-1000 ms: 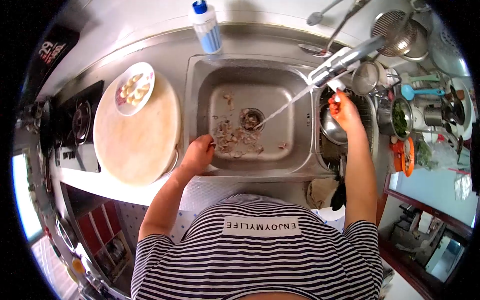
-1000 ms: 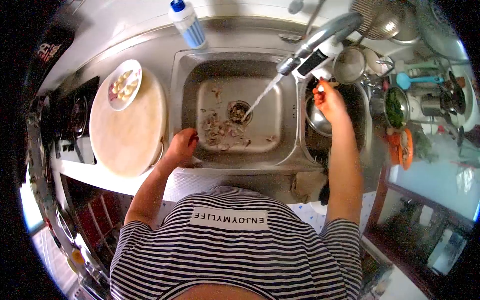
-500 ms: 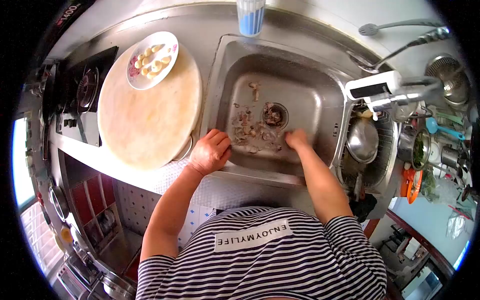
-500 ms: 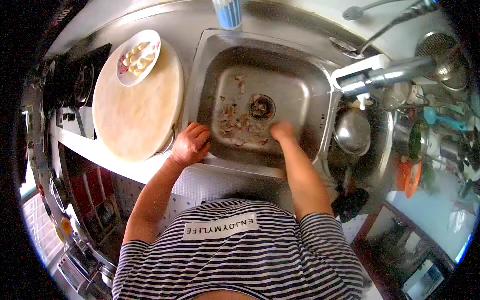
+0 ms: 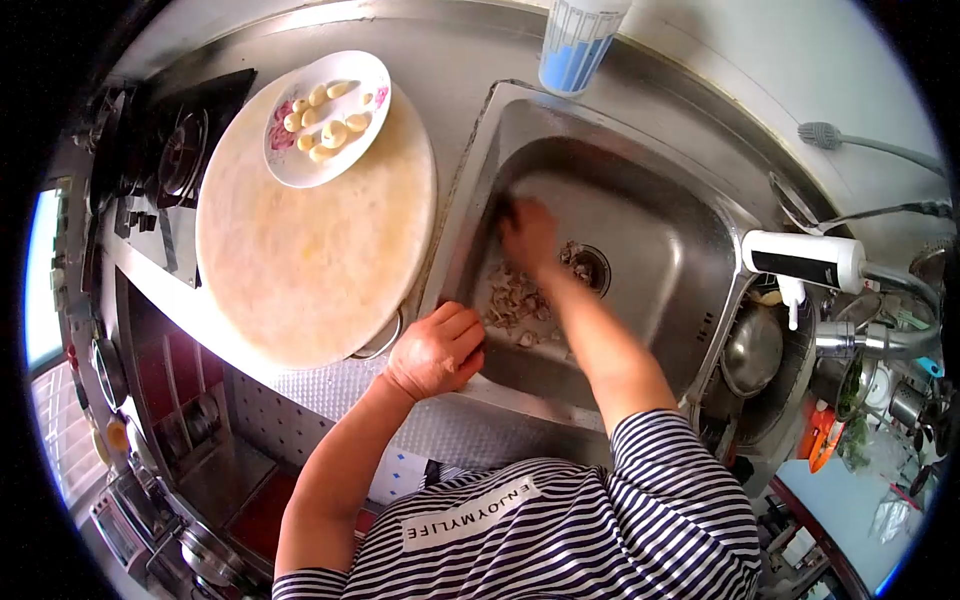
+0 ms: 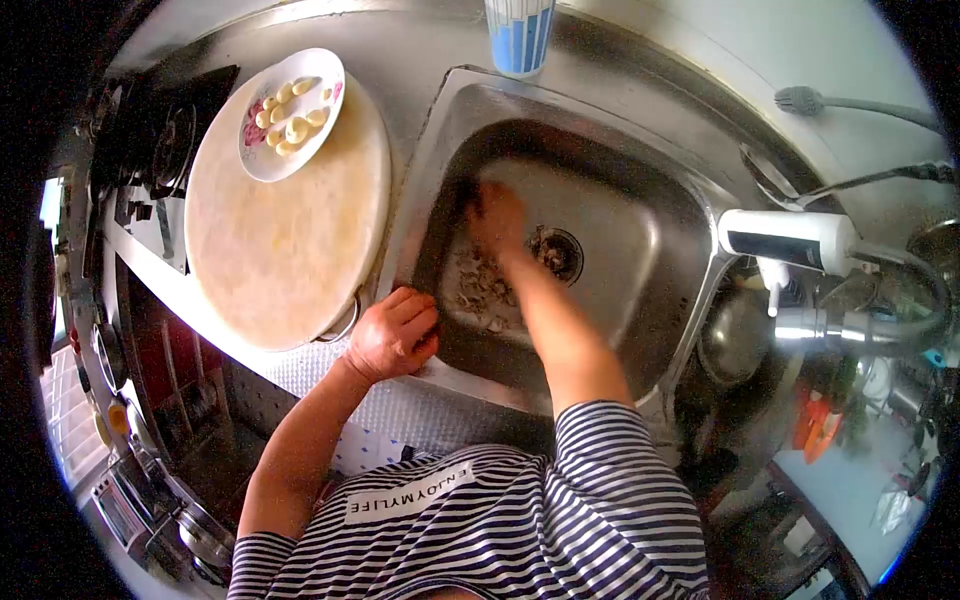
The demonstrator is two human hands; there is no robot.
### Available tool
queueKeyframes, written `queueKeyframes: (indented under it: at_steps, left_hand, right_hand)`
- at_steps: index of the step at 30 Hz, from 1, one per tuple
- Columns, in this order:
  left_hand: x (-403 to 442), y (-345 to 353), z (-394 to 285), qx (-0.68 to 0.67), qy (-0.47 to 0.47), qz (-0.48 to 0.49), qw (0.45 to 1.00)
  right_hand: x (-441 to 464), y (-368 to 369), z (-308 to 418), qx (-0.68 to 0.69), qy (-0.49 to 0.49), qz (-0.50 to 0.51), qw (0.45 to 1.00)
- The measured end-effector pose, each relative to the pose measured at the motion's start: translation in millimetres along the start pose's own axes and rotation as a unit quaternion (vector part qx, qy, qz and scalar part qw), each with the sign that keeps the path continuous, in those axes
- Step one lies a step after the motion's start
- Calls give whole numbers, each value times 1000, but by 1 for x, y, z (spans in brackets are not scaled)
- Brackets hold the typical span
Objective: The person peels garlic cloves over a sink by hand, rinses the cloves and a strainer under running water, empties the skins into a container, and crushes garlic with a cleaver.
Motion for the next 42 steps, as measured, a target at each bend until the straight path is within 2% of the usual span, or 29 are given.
queueKeyframes:
  at_steps: [1, 3, 4, 6, 7, 9, 12, 13, 14, 16, 17, 18, 20, 24, 26, 27, 29, 30, 32, 33, 35, 36, 38, 39, 42]
  left_hand:
    - [-2, 1, 0, -2, -2, 4, 1000]
    - [-5, 3, 1, -3, -8, 14, 1000]
    - [-4, 4, 2, 0, -9, 22, 1000]
    - [-3, 3, 1, 6, -5, 24, 1000]
    - [-4, 4, 2, 2, -7, 24, 1000]
    - [-1, 1, -1, 6, 10, -6, 1000]
    - [-3, 2, 0, 8, 12, -11, 1000]
    - [-4, 3, 0, 12, 14, -8, 1000]
    - [-4, 3, 0, 11, 16, -8, 1000]
    - [-5, 4, 1, 0, -1, 4, 1000]
    - [-5, 4, 1, 5, -3, 1, 1000]
    - [-5, 5, 2, 3, -4, -1, 1000]
    - [-6, 6, 2, 13, 0, 21, 1000]
    - [-6, 6, 0, 22, 5, 17, 1000]
    - [-7, 8, 3, 22, 0, 27, 999]
    - [-8, 10, 4, 22, -4, 39, 999]
    - [-8, 9, 3, 19, -1, 26, 999]
    - [-6, 7, 1, 16, 3, 11, 1000]
    - [-5, 7, -1, 21, 7, 8, 1000]
    - [-4, 6, -1, 28, 10, 4, 1000]
    - [-5, 6, 0, 27, 5, 6, 1000]
    - [-5, 7, 1, 26, 0, 9, 1000]
    - [-4, 7, 1, 27, 0, 9, 1000]
    - [-4, 7, 0, 27, 1, 12, 1000]
    - [-2, 6, -2, 37, 4, 4, 999]
  right_hand:
    - [-24, 7, 17, 35, -31, 46, 998]
    - [-77, -34, 57, 30, -150, 43, 987]
    - [-83, -35, 47, 28, -150, 46, 987]
    - [-121, -39, 41, 148, -358, 144, 911]
    - [-119, -51, 23, 149, -356, 146, 911]
    - [-88, -73, -14, -6, -284, 102, 953]
    - [-92, -80, 13, -21, -291, 125, 948]
    - [-105, -79, 51, 26, -313, 224, 923]
    - [-114, -70, 54, 25, -312, 223, 923]
    - [-152, -58, 64, 138, -419, 240, 865]
    - [-146, -55, 40, 77, -431, 236, 868]
    - [-135, -64, 19, 74, -431, 237, 868]
    - [-117, -75, -19, -46, -399, 246, 882]
    - [-132, -116, -1, -66, -401, 165, 899]
    - [-181, -96, 1, -16, -301, 410, 861]
    - [-183, -89, -7, -15, -300, 411, 861]
    - [-163, -69, -45, -70, -225, 370, 899]
    - [-152, -68, -53, -71, -225, 369, 899]
    - [-108, -85, -65, -80, -188, 217, 955]
    - [-100, -90, -65, -81, -188, 215, 955]
    - [-83, -105, -68, -2, -85, 247, 965]
    - [-74, -112, -67, -2, -87, 246, 965]
    - [-46, -144, -92, -2, 65, 81, 995]
    - [-45, -149, -104, -37, 88, -24, 995]
    - [-63, -103, -112, -18, 62, 5, 998]
Point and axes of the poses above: each hand's wrist, its own x-axis towards the middle knuckle, its own y-axis out of the palm, z = x × y, the point moved 8 cm from there along x, towards the middle knuckle, and after that the axes turned 13 degrees about -z, right-handed, at the moved point
